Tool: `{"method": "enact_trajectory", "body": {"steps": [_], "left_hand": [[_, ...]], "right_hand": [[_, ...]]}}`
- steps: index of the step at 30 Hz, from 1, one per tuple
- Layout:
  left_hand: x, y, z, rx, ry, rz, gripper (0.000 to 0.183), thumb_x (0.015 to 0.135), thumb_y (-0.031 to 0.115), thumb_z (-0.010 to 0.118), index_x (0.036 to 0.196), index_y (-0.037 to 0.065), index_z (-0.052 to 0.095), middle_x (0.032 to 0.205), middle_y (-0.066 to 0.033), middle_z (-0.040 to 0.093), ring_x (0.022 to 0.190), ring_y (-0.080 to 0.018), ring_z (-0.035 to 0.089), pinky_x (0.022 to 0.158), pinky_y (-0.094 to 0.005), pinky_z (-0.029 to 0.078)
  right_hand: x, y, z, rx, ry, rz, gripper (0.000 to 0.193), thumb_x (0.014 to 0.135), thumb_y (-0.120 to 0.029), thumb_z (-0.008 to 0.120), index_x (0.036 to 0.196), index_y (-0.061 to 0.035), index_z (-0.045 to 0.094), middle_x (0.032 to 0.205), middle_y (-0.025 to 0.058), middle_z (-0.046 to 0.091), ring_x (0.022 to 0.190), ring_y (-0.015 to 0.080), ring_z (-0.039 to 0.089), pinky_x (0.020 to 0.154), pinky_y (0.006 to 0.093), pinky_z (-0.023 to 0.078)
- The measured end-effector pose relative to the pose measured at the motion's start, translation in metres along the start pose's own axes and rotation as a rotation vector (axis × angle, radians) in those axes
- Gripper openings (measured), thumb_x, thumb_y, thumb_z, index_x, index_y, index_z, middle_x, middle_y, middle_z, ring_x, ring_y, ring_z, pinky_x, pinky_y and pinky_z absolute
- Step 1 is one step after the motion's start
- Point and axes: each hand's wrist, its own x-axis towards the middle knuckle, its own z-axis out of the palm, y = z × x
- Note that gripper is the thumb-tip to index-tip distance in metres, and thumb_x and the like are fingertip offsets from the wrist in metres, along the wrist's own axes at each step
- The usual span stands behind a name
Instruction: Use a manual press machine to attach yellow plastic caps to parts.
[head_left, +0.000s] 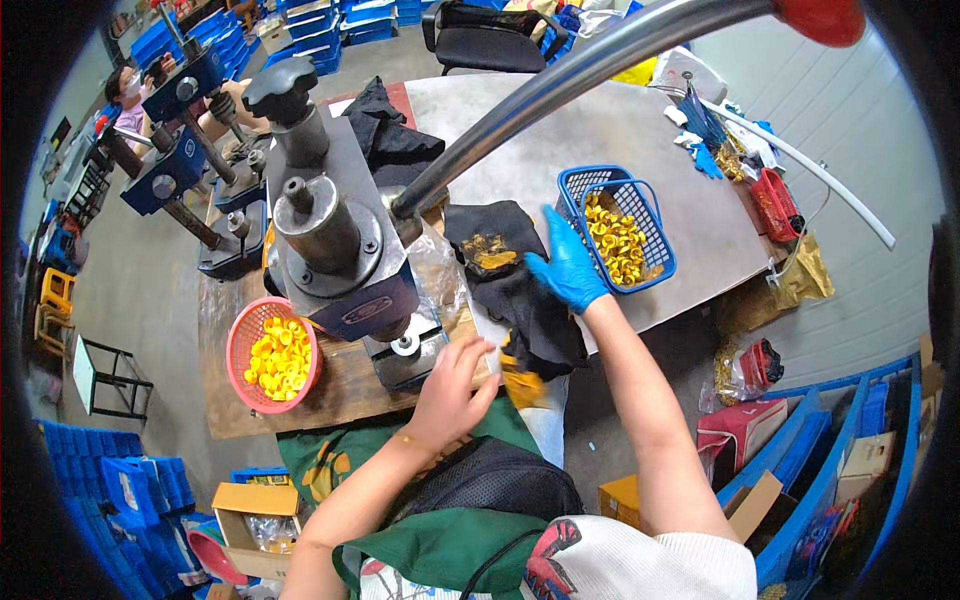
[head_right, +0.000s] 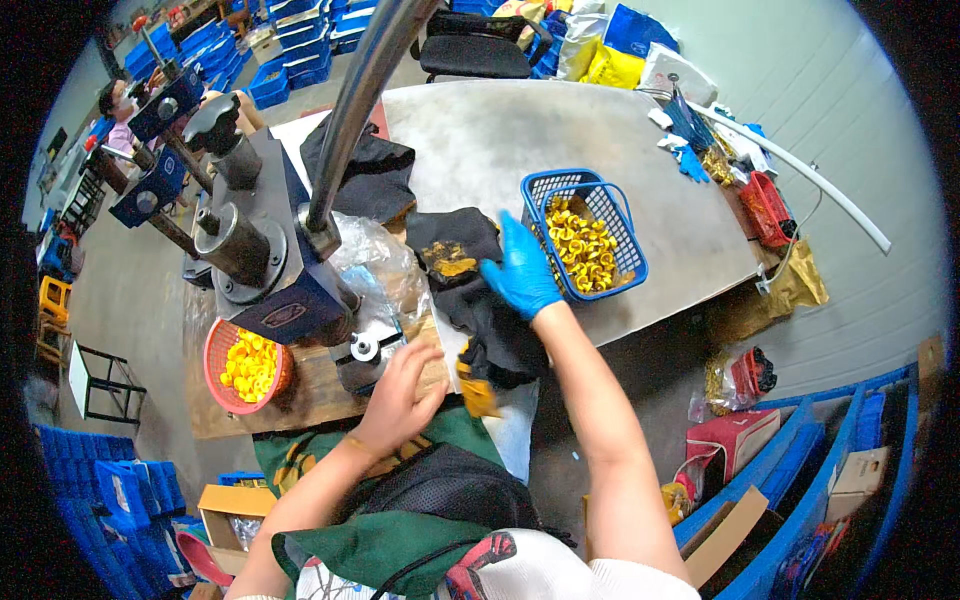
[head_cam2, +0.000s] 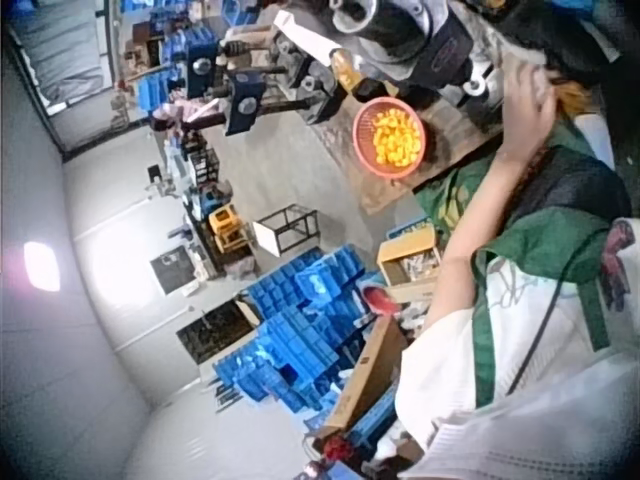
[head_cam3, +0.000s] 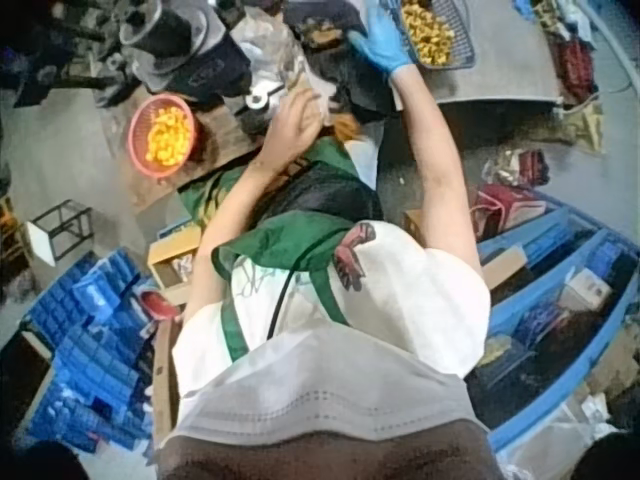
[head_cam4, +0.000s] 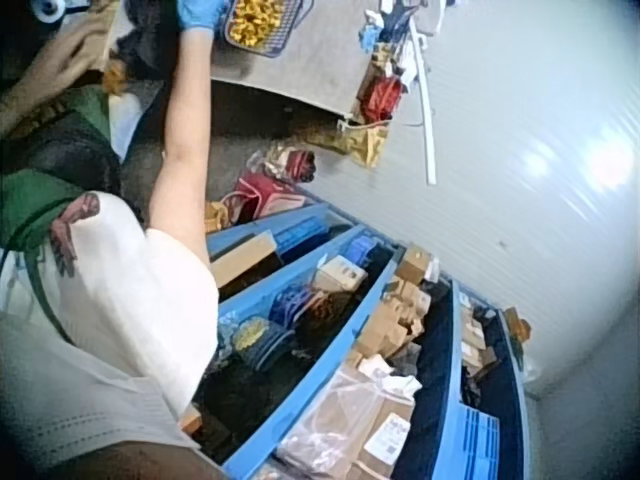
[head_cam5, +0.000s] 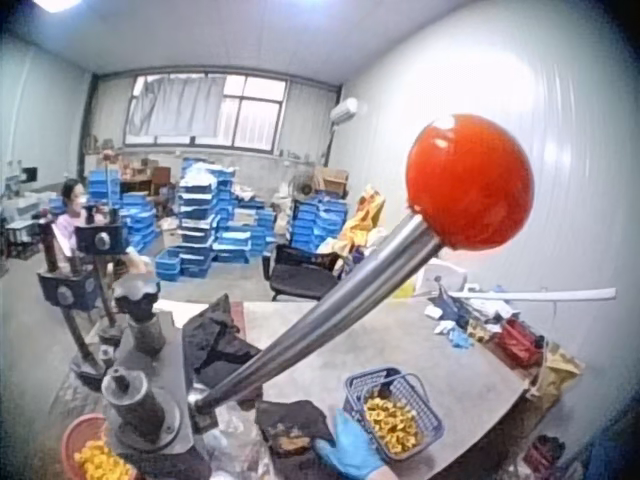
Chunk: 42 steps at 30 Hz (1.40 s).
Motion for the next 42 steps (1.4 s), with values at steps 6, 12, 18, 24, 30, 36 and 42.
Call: {"method": "enact_trajectory", "body": {"steps": [6, 12, 18, 24, 30, 36, 42], "left_hand": [[0.061, -0.031, 0.037, 0.441, -0.124, 0.138, 0.072, 0.073, 0.020, 0.063, 0.135, 0.004, 0.031, 0.137, -0.0192, 0.033, 0.128, -0.0361, 0.031, 0.103, -0.0465, 0.029], [0.043, -0.059, 0.050, 0.621, -0.409, -0.053, 0.071, 0.074, 0.029, 0.063, 0.135, 0.005, 0.033, 0.137, -0.0171, 0.035, 0.129, -0.0354, 0.029, 0.102, -0.0536, 0.026], [0.030, -0.038, 0.052, 0.360, -0.304, 0.085, 0.057, 0.078, 0.024, 0.062, 0.127, 0.004, 0.041, 0.129, -0.0199, 0.041, 0.121, -0.0370, 0.039, 0.097, -0.0457, 0.036], [-0.001, -0.004, -0.002, -0.199, -0.316, 0.065, 0.041, 0.085, 0.017, 0.059, 0.121, 0.002, 0.049, 0.118, -0.0166, 0.052, 0.111, -0.0273, 0.052, 0.095, -0.0348, 0.041], [-0.022, -0.022, -0.015, -0.565, -0.351, -0.280, 0.036, 0.091, 0.012, 0.054, 0.123, -0.001, 0.048, 0.114, -0.0064, 0.056, 0.106, -0.0127, 0.054, 0.091, -0.0272, 0.043], [-0.006, -0.036, 0.004, -0.803, -0.257, -0.474, 0.032, 0.090, 0.010, 0.054, 0.120, -0.001, 0.050, 0.112, -0.0053, 0.057, 0.100, -0.0115, 0.056, 0.088, -0.0253, 0.044], [0.013, -0.036, 0.023, -0.660, -0.128, -0.427, 0.032, 0.089, 0.011, 0.057, 0.118, 0.000, 0.052, 0.108, -0.0038, 0.058, 0.094, -0.0095, 0.055, 0.083, -0.0244, 0.044]], "right_hand": [[0.050, -0.001, 0.031, -0.099, -0.121, 0.120, 0.019, 0.079, -0.014, 0.054, 0.095, -0.0048, 0.057, 0.098, 0.0249, 0.059, 0.093, 0.0410, 0.056, 0.076, 0.0449, 0.047], [0.065, -0.056, 0.001, -0.008, 0.366, -0.079, 0.033, 0.073, -0.004, 0.054, 0.105, 0.0014, 0.052, 0.104, 0.0233, 0.056, 0.095, 0.0381, 0.053, 0.085, 0.0416, 0.043], [0.030, -0.032, 0.065, -0.344, -0.315, -0.042, 0.089, 0.059, -0.038, 0.076, 0.136, -0.0247, 0.034, 0.142, 0.0187, 0.024, 0.129, 0.0435, 0.023, 0.101, 0.0627, 0.021], [0.071, -0.013, 0.066, -0.158, -0.198, -0.059, 0.048, 0.066, -0.029, 0.069, 0.108, -0.0108, 0.055, 0.114, 0.0192, 0.053, 0.104, 0.0363, 0.051, 0.088, 0.0503, 0.041], [0.067, 0.007, 0.041, 0.211, -0.178, -0.003, 0.035, 0.070, -0.028, 0.068, 0.094, -0.0050, 0.058, 0.091, 0.0191, 0.060, 0.088, 0.0373, 0.056, 0.078, 0.0443, 0.045], [0.013, -0.026, 0.007, -0.242, -0.191, -0.239, 0.034, 0.072, -0.029, 0.068, 0.097, -0.0089, 0.059, 0.104, 0.0140, 0.057, 0.096, 0.0353, 0.054, 0.082, 0.0442, 0.042], [0.027, -0.004, 0.056, 0.027, -0.209, 0.204, 0.066, 0.074, -0.037, 0.066, 0.128, -0.0058, 0.042, 0.118, 0.0239, 0.048, 0.103, 0.0401, 0.052, 0.085, 0.0474, 0.045]]}}
